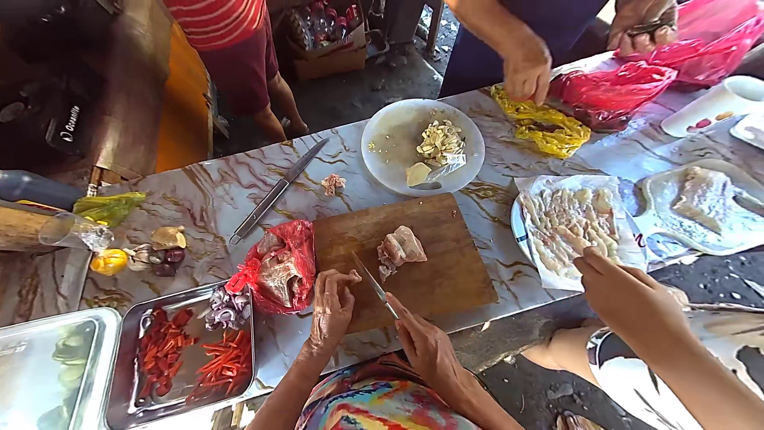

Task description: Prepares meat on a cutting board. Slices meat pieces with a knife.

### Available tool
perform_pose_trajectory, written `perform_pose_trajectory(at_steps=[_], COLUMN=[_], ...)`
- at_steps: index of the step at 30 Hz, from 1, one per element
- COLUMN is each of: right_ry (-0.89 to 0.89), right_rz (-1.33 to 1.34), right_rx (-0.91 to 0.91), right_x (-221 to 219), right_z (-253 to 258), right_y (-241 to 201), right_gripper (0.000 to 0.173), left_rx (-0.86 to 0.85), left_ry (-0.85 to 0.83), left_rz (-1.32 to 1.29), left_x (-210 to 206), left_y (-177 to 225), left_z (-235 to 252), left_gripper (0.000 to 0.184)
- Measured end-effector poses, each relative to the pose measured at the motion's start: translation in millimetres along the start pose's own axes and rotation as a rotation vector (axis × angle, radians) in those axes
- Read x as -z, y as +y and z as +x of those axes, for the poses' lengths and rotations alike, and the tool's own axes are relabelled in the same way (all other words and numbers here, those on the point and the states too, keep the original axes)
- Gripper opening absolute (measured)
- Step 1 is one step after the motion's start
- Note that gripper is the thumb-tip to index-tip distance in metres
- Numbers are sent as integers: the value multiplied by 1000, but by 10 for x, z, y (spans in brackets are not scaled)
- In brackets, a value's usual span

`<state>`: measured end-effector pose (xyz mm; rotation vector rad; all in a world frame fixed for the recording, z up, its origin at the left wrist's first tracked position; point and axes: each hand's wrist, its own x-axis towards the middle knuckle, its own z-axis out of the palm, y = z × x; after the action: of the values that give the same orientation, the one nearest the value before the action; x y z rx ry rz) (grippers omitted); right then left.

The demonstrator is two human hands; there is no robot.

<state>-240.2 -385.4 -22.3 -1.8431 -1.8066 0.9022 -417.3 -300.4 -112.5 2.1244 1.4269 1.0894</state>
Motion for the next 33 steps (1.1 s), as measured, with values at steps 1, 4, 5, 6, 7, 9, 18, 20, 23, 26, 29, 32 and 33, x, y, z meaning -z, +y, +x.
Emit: perform_pose_trajectory(at_steps=[1,4,5,6,7,9,18,20,23,26,29,32,33], right_ry=[187,247,232,220,215,200,108,67,23,32,69,59,35], right_rz=[-33,-30,-35,-38,-43,-62,-163,-191,-230,-264,-341,-367,-351], right_rx=[131,194,186,177,170,156,84,53,39,58,93,116,112], right_x=[-298,-526,-536,-545,-559,-579,-574,-558,-538,-526,-537,-515,-491], right_z=[52,211,247,275,294,304,223,213,195,171,152,143,148], right_y=[216,275,245,220,207,201,139,114,104,125,154,187,195], right_gripper=[45,47,48,48,48,48,51,52,52,51,52,54,54], left_rx=[7,13,16,17,19,27,45,40,2,-13,16,28,22], left_ry=[22,66,70,76,77,62,-59,-77,-100,-110,-109,-112,-112], left_rz=[7,17,19,24,29,22,32,50,84,108,115,113,120], left_x=[15,30,27,22,17,6,-55,-45,-30,-29,-38,-42,-49], left_y=[13,-8,-22,-33,-36,-27,-19,-17,-37,-44,-12,-8,-8], left_z=[-10,-24,-26,-28,-28,-26,13,14,14,15,23,39,42], left_gripper=[18,16,15,14,14,14,14,14,16,14,12,11,11])
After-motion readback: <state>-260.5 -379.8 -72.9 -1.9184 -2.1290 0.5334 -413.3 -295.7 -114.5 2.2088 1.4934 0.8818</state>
